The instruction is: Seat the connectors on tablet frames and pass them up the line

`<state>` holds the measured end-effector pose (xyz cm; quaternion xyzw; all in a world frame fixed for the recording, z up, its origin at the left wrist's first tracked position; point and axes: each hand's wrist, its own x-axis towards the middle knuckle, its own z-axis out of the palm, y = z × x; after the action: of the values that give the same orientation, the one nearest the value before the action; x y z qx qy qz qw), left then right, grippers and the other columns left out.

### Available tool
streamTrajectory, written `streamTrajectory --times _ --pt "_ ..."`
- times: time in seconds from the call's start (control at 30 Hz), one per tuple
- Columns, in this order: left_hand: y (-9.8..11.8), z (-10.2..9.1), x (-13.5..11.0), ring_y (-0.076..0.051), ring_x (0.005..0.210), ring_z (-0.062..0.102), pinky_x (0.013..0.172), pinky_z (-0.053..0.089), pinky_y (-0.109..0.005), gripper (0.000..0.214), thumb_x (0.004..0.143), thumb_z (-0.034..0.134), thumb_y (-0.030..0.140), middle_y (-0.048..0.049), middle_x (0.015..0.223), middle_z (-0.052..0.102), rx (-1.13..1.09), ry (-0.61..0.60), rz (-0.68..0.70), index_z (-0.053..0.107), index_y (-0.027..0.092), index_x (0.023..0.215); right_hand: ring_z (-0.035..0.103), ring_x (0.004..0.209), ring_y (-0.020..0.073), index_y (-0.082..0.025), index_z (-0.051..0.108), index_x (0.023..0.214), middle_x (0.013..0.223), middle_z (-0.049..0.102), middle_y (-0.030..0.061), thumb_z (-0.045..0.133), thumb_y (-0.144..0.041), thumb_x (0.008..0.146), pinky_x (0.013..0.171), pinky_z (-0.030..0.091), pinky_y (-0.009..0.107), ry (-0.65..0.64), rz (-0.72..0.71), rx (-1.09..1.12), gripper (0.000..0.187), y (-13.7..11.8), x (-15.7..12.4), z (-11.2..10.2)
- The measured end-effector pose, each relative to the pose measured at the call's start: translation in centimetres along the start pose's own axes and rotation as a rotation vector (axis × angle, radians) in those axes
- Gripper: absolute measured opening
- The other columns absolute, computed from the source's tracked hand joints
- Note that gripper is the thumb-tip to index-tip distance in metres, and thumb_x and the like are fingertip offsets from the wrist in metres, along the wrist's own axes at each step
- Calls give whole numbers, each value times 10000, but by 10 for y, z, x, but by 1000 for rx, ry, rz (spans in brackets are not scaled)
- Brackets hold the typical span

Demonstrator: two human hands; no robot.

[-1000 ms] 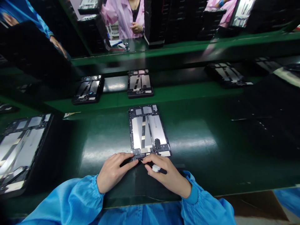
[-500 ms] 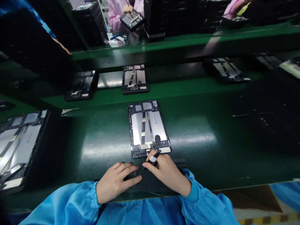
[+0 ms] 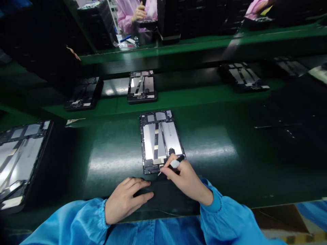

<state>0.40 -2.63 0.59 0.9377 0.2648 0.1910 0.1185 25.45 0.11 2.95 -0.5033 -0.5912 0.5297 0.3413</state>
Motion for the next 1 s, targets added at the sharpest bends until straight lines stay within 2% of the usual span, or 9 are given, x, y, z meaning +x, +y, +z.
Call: streamTrajectory --times 0.1,0.27,0.67,1.0 --pt "-7 -4 6 -165 938 588 756 455 -288 162 968 546 207 -53 1085 662 -15 102 -68 655 205 1088 689 615 193 -214 554 802 672 650 3 618 -378 895 520 547 271 -82 71 51 199 -11 25 -9" --pt "-21 -3 14 -165 918 592 783 479 -292 155 962 556 177 -43 1044 685 65 183 -99 643 186 1090 703 554 201 -211 527 805 555 642 -30 656 -371 851 467 550 255 -214 198 85 211 -15 54 -4" --pt "-22 2 12 -164 930 605 792 503 -290 188 968 544 187 -53 1053 689 91 189 -105 648 192 1125 713 555 208 -213 569 772 572 689 -1 686 -301 838 499 591 288 -182 192 66 160 -10 54 3" --pt "-23 3 10 -181 952 590 801 476 -305 200 959 568 169 -52 1088 682 75 165 -96 631 179 1149 712 551 205 -210 576 759 568 677 -1 616 -260 875 506 589 285 -167 171 27 132 -11 53 4"
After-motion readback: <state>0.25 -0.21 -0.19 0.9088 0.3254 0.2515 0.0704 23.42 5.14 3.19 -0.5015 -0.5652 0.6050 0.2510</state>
